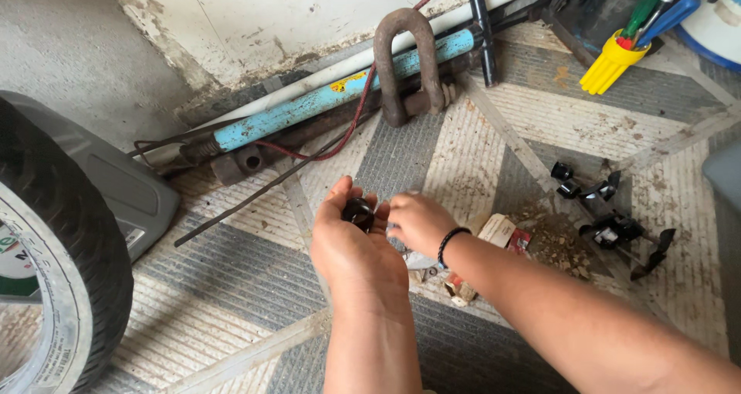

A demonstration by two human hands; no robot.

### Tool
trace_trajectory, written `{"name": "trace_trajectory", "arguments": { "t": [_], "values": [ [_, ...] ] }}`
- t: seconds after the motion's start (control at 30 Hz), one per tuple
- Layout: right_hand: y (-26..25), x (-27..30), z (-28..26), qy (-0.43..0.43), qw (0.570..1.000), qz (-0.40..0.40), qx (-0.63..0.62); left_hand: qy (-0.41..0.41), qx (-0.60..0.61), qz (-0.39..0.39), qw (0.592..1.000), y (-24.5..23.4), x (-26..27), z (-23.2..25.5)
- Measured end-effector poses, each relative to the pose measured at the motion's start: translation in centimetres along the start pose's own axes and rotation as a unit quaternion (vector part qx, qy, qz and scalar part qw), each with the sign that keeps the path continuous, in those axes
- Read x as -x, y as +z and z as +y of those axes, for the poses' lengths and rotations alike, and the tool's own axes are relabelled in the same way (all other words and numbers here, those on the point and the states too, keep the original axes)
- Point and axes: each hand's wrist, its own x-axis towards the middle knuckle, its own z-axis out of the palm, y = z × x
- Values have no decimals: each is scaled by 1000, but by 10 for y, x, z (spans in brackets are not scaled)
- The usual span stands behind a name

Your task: The person assembles small mechanical components on a tiled floor. They insert a threaded rod into a black housing, attach a metal plate, and then gather washers and other parts into their hand.

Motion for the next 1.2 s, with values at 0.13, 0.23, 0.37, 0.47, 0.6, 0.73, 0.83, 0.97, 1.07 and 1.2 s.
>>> {"name": "trace_trajectory", "arguments": {
  "t": [0.13, 0.23, 0.37, 0.47, 0.6, 0.73, 0.83, 0.97, 1.07, 1.2],
  "values": [
    [0, -9, -17, 151, 987, -34, -45, -21, -18, -23, 999, 1, 6, 1],
    [-6, -12, -22, 172, 979, -50, -94, -34, -38, -37, 998, 3, 10, 2],
    [3, -20, -11, 171, 982, -84, -7, -38, -64, -37, 997, 6, 16, -1],
    [13, -19, 5, 144, 986, -68, -42, -42, -71, -41, 996, 7, 18, -4],
    [14, -11, 13, 148, 965, -33, -212, -45, -60, -45, 996, 7, 16, -2],
    [10, 11, 12, 175, 936, 8, -304, -55, -54, -48, 996, 7, 14, -6],
    [4, 18, 0, 208, 923, -40, -323, -64, -63, -50, 995, 9, 15, -8],
    [-4, 29, -22, 157, 960, -122, -197, -61, -75, -48, 994, 5, 15, -8],
    [-7, 38, -41, 154, 969, -115, -157, -62, -78, -51, 994, 6, 13, -9],
    [-24, 37, -54, 158, 970, -85, -163, -95, -80, -85, 989, 4, 6, -10]
  ]
}}
